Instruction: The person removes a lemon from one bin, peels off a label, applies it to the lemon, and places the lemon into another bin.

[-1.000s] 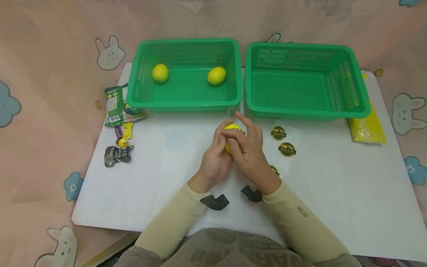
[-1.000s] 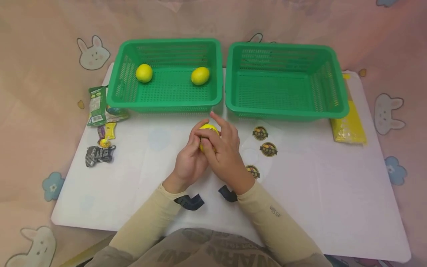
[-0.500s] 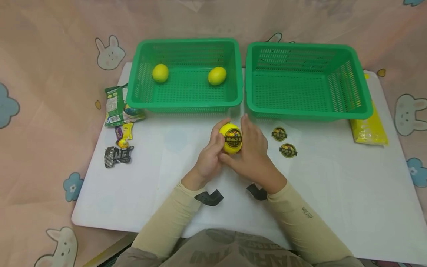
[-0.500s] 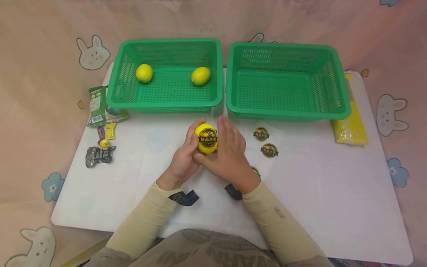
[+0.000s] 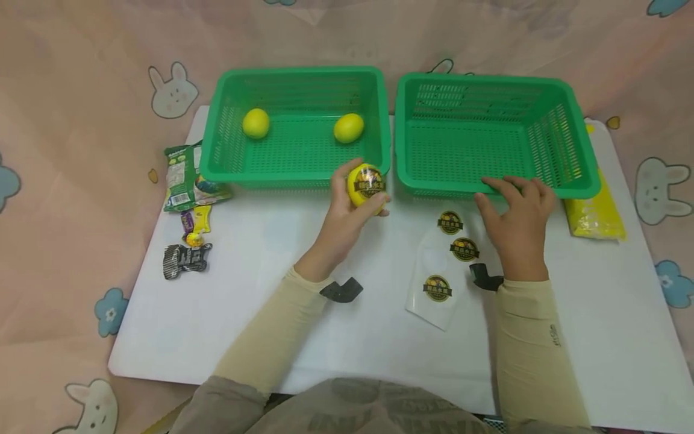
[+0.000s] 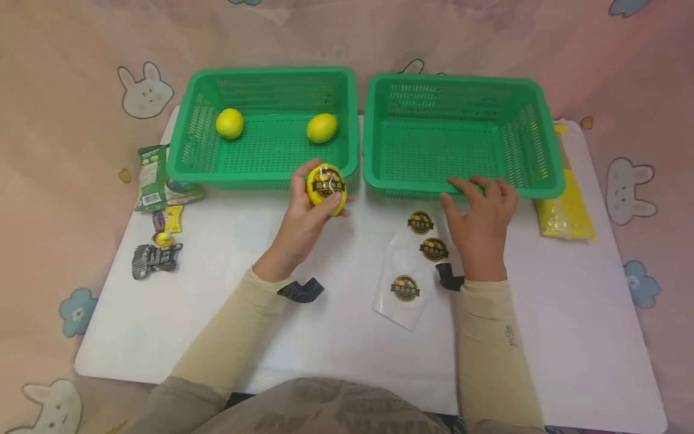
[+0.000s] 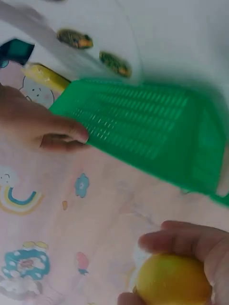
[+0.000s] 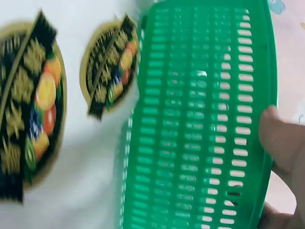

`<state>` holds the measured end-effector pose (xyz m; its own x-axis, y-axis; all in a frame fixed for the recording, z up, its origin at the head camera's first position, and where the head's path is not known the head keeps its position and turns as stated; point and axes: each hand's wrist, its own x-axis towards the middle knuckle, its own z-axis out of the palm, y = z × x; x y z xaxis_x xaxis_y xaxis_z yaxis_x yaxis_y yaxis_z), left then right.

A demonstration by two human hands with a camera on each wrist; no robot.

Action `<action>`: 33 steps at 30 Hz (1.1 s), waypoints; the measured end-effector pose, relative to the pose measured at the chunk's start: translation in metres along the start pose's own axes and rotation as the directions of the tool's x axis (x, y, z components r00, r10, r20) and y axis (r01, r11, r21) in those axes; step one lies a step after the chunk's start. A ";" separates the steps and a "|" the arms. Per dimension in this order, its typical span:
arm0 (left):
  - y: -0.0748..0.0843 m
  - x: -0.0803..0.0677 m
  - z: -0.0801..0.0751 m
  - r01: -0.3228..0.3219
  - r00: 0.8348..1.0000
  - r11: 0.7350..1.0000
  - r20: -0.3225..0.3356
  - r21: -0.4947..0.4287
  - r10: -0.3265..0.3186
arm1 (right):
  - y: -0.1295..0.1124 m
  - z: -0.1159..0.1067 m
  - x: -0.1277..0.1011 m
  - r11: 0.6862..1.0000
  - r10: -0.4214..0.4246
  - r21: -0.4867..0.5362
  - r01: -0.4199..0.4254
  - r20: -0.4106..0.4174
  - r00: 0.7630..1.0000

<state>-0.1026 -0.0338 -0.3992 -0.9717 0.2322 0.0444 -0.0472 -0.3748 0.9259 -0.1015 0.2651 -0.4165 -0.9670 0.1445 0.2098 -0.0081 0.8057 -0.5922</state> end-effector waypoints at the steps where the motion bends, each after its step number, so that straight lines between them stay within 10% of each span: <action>1: 0.003 0.011 0.007 -0.011 1.000 1.000 0.010 0.027 0.010 | 0.002 0.001 0.000 1.000 -0.004 0.002 0.004 -0.008 1.000; 7: 0.011 0.093 0.056 0.025 0.998 0.950 0.040 0.312 -0.039 | 0.000 -0.001 0.002 1.000 0.000 0.005 0.000 -0.029 1.000; 13: -0.019 0.157 0.082 0.185 0.978 0.756 -0.037 0.628 -0.208 | 0.001 -0.001 0.002 1.000 -0.015 0.012 0.015 -0.026 1.000; 19: -0.028 0.170 0.088 0.269 0.933 0.604 -0.046 0.750 -0.358 | 0.000 -0.003 0.002 1.000 -0.013 0.003 0.013 -0.011 1.000; 25: -0.021 0.162 0.084 0.224 0.940 0.652 0.015 0.724 -0.340 | -0.002 -0.004 0.005 1.000 -0.026 -0.004 0.026 -0.001 1.000; 29: -0.016 0.137 0.076 0.091 0.975 0.773 0.103 0.628 -0.198 | -0.001 -0.007 0.005 1.000 -0.007 -0.004 0.007 0.035 0.999; 33: -0.013 0.080 0.050 -0.055 0.993 0.875 0.116 0.481 -0.001 | -0.003 -0.018 0.006 0.999 0.032 -0.021 -0.030 0.112 0.993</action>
<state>-0.1684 0.0346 -0.3884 -0.9382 0.3351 0.0862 0.1234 0.0912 0.9882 -0.1026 0.2738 -0.3998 -0.9893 0.1046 0.1021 0.0260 0.8132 -0.5814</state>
